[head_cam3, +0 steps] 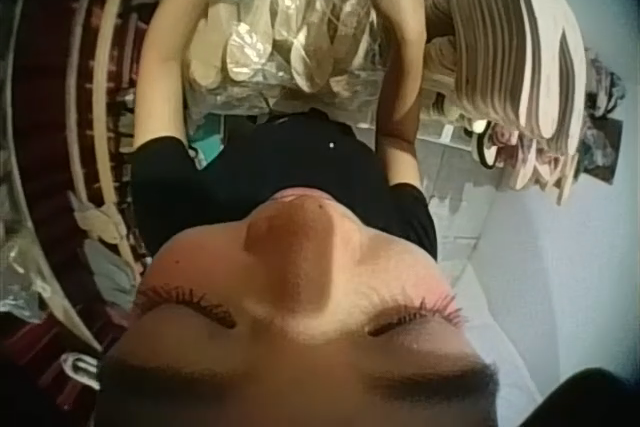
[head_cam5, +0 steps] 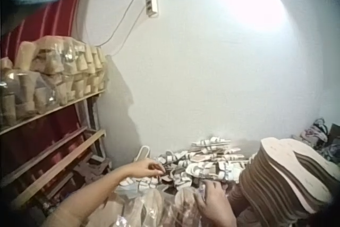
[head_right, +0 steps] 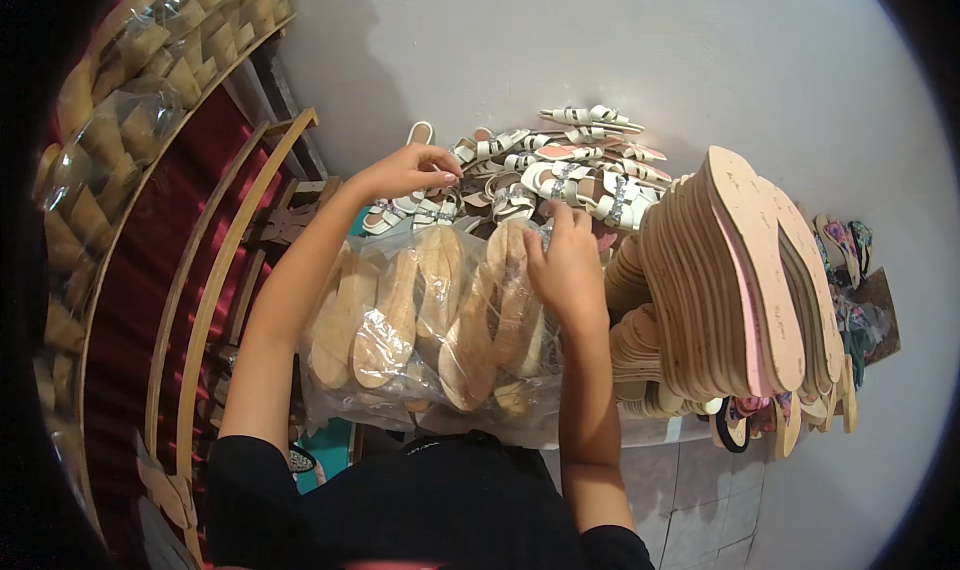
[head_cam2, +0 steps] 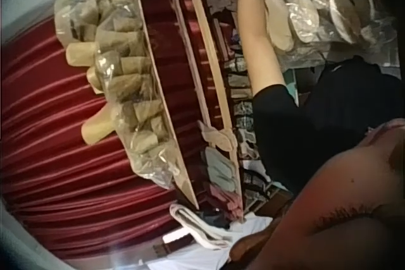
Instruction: Organizing shoe soles and inspecting finished sandals on a workspace.
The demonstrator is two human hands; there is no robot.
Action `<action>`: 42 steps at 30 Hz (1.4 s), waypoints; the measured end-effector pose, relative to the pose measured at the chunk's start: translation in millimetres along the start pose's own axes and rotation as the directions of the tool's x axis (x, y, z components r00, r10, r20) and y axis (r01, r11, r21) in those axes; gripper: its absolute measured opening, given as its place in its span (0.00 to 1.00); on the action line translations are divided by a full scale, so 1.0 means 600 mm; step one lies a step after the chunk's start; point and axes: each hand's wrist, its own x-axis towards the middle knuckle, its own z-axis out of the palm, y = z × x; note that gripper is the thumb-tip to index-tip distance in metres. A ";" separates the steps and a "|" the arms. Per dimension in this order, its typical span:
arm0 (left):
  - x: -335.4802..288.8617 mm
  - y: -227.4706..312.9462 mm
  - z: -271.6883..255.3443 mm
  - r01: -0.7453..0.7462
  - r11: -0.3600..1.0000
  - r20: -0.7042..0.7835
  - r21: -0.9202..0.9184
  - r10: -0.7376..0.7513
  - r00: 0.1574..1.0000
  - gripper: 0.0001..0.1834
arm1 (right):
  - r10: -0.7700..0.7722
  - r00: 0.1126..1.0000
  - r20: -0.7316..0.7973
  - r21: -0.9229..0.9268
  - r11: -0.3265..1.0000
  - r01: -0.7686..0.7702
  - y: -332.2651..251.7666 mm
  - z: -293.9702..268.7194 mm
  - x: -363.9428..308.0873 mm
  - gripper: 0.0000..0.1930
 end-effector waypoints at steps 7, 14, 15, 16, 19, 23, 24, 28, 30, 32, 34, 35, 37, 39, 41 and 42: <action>0.107 -0.139 0.008 0.017 0.998 0.209 0.068 -0.031 0.977 0.13 | 0.103 0.991 0.082 -0.107 0.990 -0.093 0.033 0.040 0.132 0.29; 0.202 -0.296 0.037 0.247 0.923 0.296 0.294 -0.334 0.895 0.15 | 0.340 0.940 0.005 -0.142 0.931 -0.336 0.110 0.066 0.236 0.36; 0.199 -0.313 0.038 0.239 0.925 0.336 0.295 -0.334 0.881 0.18 | 0.283 0.955 0.092 -0.180 0.948 -0.263 0.112 0.074 0.248 0.37; 0.207 -0.327 0.037 0.332 0.883 0.342 0.332 -0.441 0.830 0.22 | 0.274 0.952 0.136 -0.185 0.951 -0.248 0.116 0.079 0.261 0.37; 0.209 -0.327 0.080 0.463 0.797 0.348 0.387 -0.592 0.727 0.33 | 0.290 0.939 0.184 -0.141 0.953 -0.267 0.103 0.097 0.267 0.37; 0.214 -0.336 0.137 0.525 0.720 0.310 0.453 -0.680 0.665 0.54 | 0.189 0.964 0.188 -0.063 0.982 -0.181 0.078 0.105 0.258 0.33; 0.201 -0.300 0.131 0.427 0.743 0.245 0.516 -0.605 0.757 0.58 | 0.216 0.957 0.193 -0.119 0.973 -0.196 0.078 0.107 0.261 0.33; 0.210 -0.389 0.161 0.356 0.816 0.135 0.455 -0.459 0.878 0.52 | 0.338 0.940 0.049 -0.223 0.921 -0.320 0.151 0.125 0.273 0.35; 0.216 -0.359 0.146 0.423 0.806 0.193 0.414 -0.532 0.825 0.48 | 0.421 0.907 0.019 -0.233 0.884 -0.406 0.163 0.107 0.266 0.34; 0.211 -0.311 0.109 0.455 0.789 0.216 0.413 -0.570 0.793 0.45 | 0.451 0.892 -0.021 -0.271 0.856 -0.439 0.149 0.095 0.250 0.33; 0.211 -0.336 0.068 0.419 0.767 0.173 0.486 -0.554 0.814 0.43 | 0.416 0.909 0.017 -0.310 0.867 -0.391 0.162 0.110 0.254 0.30; 0.215 -0.353 0.050 0.374 0.770 0.134 0.517 -0.505 0.853 0.41 | 0.393 0.919 0.042 -0.347 0.868 -0.355 0.167 0.116 0.255 0.27; 0.210 -0.353 0.010 0.314 0.799 0.111 0.514 -0.424 0.899 0.35 | 0.473 0.852 0.226 -0.270 0.871 -0.411 0.144 0.109 0.251 0.32; 0.208 -0.346 -0.030 0.324 0.797 0.095 0.511 -0.426 0.900 0.33 | 0.481 0.809 0.338 -0.278 0.872 -0.402 0.172 0.120 0.247 0.30; 0.177 -0.338 -0.055 0.331 0.812 -0.028 0.480 -0.363 0.931 0.27 | 0.482 0.827 0.288 -0.310 0.864 -0.396 0.178 0.124 0.236 0.26; 0.164 -0.330 -0.065 0.336 0.814 -0.027 0.474 -0.368 0.929 0.27 | 0.499 0.777 0.383 -0.289 0.864 -0.412 0.166 0.117 0.235 0.25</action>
